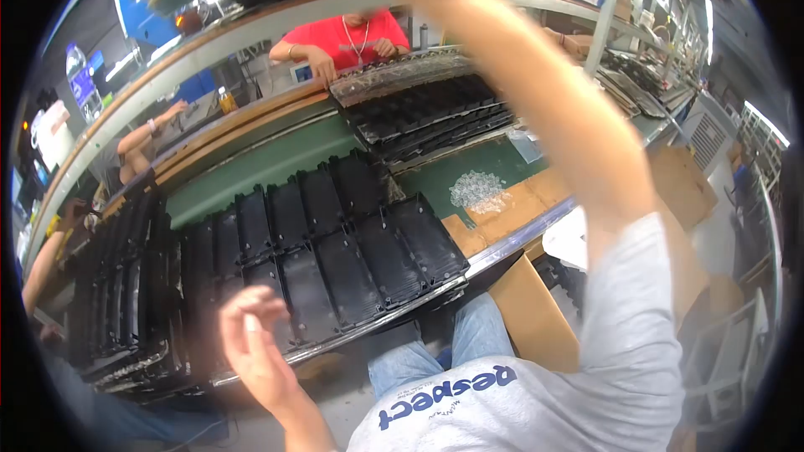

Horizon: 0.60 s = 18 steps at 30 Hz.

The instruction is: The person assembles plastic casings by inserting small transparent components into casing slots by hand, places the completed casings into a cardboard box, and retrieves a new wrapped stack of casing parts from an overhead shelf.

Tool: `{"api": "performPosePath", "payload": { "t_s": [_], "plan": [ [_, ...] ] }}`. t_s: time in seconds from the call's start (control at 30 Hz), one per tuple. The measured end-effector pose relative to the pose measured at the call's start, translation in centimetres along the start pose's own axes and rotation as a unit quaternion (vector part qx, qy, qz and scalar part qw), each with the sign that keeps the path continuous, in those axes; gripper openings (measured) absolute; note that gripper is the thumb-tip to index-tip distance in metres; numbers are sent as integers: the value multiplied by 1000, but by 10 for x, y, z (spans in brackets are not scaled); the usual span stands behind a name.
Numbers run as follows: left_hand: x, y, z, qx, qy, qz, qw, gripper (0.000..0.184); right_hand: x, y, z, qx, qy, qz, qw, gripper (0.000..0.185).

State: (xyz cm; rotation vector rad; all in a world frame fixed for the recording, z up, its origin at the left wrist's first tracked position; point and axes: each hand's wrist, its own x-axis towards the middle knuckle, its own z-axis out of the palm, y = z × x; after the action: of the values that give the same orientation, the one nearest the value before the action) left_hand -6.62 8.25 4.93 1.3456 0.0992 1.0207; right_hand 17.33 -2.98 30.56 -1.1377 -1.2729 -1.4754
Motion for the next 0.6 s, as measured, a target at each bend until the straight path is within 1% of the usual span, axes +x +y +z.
{"api": "performPosePath", "payload": {
  "t_s": [0.03,0.07,0.1,0.13,0.17,0.2,0.23,0.27,0.3,0.33,0.37,0.4,0.43,0.47,0.5,0.53,0.57,0.6],
  "plan": [
    [17,9,7,-2,-31,51,998,28,-6,-13,5,-27,-4,-23,999,31],
    [33,22,24,-35,-34,89,995,35,-14,-25,10,-53,-8,-45,998,29],
    [50,35,42,-68,-37,127,989,43,-25,-33,16,-15,9,-37,999,23],
    [67,46,60,-106,-47,159,980,48,-36,-40,21,26,26,-31,999,28],
    [82,54,74,-143,-57,191,970,53,-42,-47,25,26,36,-35,998,28],
    [95,60,82,-139,-60,200,968,53,-47,-54,29,43,67,-38,996,29],
    [109,65,86,-213,-84,193,954,53,-51,-60,31,59,96,-43,993,30],
    [119,71,90,-286,-107,184,934,53,-57,-66,31,60,103,-49,992,30],
    [127,76,94,-286,-111,192,932,53,-62,-72,31,66,82,-46,993,28],
    [133,80,98,-292,-62,178,938,49,-68,-76,30,71,60,-41,995,26],
    [138,83,102,-298,-12,164,940,45,-72,-76,28,71,63,-45,994,26],
    [142,86,103,-304,38,147,940,42,-77,-76,25,79,29,-80,993,25],
    [149,86,99,-304,38,147,940,42,-81,-76,22,88,-7,-111,990,24],
    [158,86,90,-292,45,116,948,41,-88,-76,19,97,-43,-141,984,23],
    [165,84,80,-279,53,85,955,40,-97,-77,14,99,-44,-139,984,23],
    [167,83,76,-265,62,52,961,40,-106,-78,6,124,-75,-145,979,24],
    [163,81,77,-260,64,49,962,40,-115,-80,-4,149,-105,-149,972,25],
    [157,80,80,-255,90,73,960,38,-124,-83,-16,175,-134,-153,963,27]
  ]
}}
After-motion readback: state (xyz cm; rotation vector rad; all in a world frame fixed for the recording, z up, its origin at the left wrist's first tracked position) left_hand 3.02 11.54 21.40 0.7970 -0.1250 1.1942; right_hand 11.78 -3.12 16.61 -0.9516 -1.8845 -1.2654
